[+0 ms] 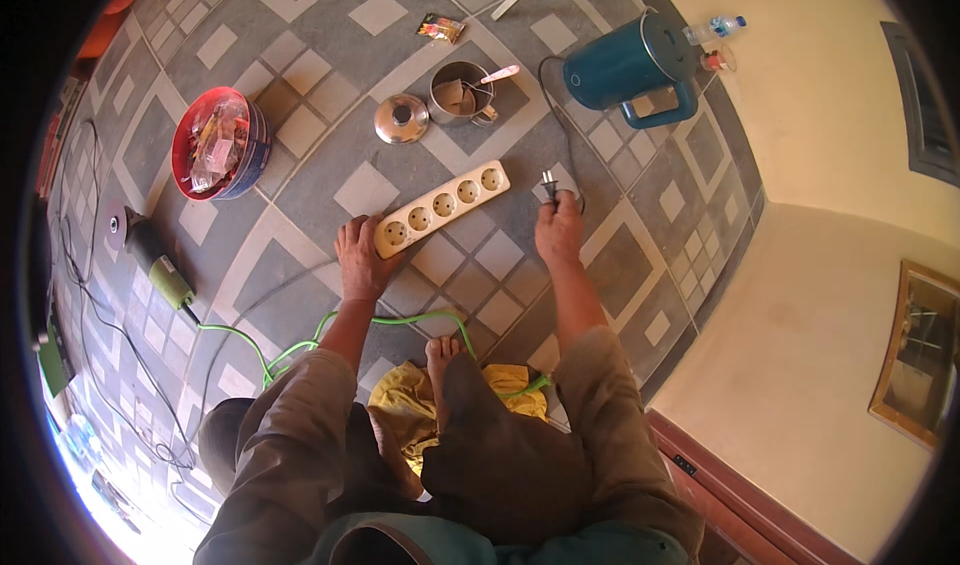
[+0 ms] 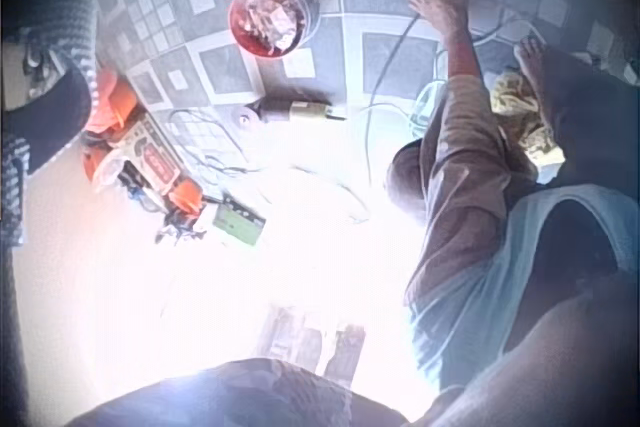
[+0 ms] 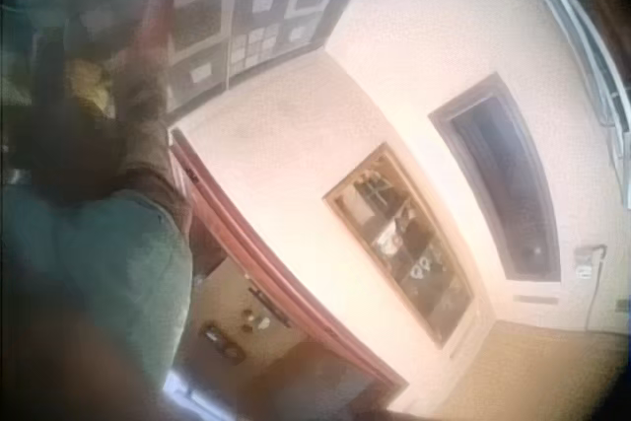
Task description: The person puts sugar and tea bags into a cup, manipulates an extension cord and an electric kettle on the floor, and uses an angle grinder on a metal rod.
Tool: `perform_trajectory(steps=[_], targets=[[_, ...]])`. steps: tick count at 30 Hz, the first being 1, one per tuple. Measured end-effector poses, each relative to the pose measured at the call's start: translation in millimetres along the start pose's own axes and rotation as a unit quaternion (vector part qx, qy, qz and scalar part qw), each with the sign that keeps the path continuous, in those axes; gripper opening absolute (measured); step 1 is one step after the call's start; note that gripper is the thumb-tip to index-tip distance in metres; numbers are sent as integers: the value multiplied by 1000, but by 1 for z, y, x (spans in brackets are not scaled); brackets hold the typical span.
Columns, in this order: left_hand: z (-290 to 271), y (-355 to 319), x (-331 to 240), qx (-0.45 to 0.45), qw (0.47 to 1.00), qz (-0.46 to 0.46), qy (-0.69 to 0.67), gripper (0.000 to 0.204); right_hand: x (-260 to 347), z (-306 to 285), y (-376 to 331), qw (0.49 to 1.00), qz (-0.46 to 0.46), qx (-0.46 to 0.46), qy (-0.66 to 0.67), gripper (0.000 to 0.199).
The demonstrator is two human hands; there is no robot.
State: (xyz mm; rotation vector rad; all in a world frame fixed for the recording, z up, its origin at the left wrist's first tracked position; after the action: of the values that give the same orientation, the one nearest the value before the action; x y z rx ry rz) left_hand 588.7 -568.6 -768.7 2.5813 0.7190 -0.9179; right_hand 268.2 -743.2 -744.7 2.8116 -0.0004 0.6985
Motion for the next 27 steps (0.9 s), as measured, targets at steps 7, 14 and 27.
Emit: perform_trajectory(steps=[7, 14, 27], targets=[[8, 7, -22, -32, 999, 10, -34, 63, 134, -45, -14, 967, -218, 121, 56, 18], [14, 9, -7, -14, 1000, -17, -13, 65, 201, 16, -44, 890, -354, 276, -78, 21], [20, 8, -3, 10, 999, -36, -33, 69, 229, 76, -68, 811, -418, 352, -208, 15]])
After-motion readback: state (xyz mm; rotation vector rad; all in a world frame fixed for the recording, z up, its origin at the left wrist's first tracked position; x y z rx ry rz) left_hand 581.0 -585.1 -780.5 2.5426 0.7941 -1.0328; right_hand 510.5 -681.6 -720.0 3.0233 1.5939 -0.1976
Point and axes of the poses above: each hand's wrist, its own y-axis towards the middle knuckle, its own z-axis out of the palm, x = y × z, the point moved 10 cm from there along y, towards the middle knuckle, and after that the axes turned 13 degrees about -x, right-handed, at the moved point
